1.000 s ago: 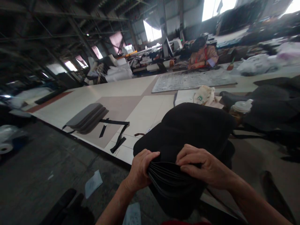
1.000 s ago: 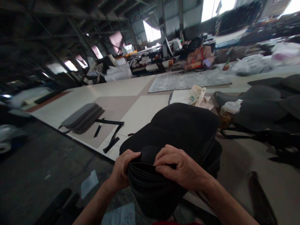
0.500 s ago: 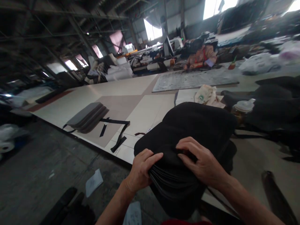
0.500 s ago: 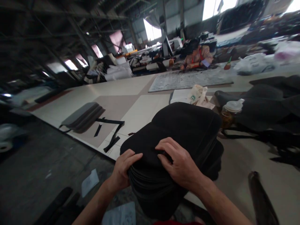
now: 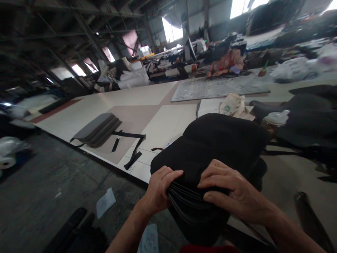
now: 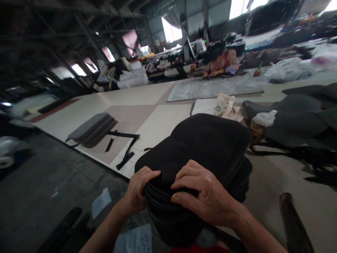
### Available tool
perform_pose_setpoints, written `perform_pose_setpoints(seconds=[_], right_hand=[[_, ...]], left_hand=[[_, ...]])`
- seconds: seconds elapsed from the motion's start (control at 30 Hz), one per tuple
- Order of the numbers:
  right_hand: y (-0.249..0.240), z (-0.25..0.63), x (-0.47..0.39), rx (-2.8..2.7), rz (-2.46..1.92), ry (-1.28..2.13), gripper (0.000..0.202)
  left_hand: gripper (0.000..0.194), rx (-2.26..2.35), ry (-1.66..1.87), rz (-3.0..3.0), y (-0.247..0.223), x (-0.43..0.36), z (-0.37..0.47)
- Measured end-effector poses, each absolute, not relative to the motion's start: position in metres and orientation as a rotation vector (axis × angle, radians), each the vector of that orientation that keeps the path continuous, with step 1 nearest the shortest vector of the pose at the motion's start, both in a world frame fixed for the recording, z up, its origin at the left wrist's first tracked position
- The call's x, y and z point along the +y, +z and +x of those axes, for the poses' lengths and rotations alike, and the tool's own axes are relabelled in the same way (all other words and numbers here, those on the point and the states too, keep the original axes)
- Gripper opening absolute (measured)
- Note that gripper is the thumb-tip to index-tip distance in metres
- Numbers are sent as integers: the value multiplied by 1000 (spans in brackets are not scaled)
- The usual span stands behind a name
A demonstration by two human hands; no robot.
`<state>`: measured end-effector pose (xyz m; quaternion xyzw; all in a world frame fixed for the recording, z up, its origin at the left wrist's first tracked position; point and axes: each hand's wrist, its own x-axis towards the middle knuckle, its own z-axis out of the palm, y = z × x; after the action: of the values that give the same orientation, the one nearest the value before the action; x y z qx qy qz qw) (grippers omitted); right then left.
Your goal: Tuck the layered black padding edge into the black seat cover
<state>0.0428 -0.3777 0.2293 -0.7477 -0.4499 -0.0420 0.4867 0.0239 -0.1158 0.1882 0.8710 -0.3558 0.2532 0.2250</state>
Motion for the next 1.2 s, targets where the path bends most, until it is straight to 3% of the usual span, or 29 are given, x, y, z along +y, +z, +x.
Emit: perform_pose_setpoints(seconds=[0.33,0.5,0.67,0.83,0.97,1.2], right_hand=[[232,45,-378,-1107,-1798,-52,12],[228,44,-373,-1068,-1857,-182,13],[216,52,-365,-894,-1966,-264,16],[210,53,-364,-848,-1978,-356,9],[222,36,-370,-900,-1872,-592,20],[232,24,-373,-1136,-1832,-230,15]], left_hand=[[43,-991,674,2385,185,-114,25],[42,-981,670,2407,186,-115,25],[54,-1004,820,2381,186,-115,25],[38,-1036,801,2437,188,-115,25],[36,-1009,731,2417,187,-115,25],[42,-990,693,2405,186,-115,25]])
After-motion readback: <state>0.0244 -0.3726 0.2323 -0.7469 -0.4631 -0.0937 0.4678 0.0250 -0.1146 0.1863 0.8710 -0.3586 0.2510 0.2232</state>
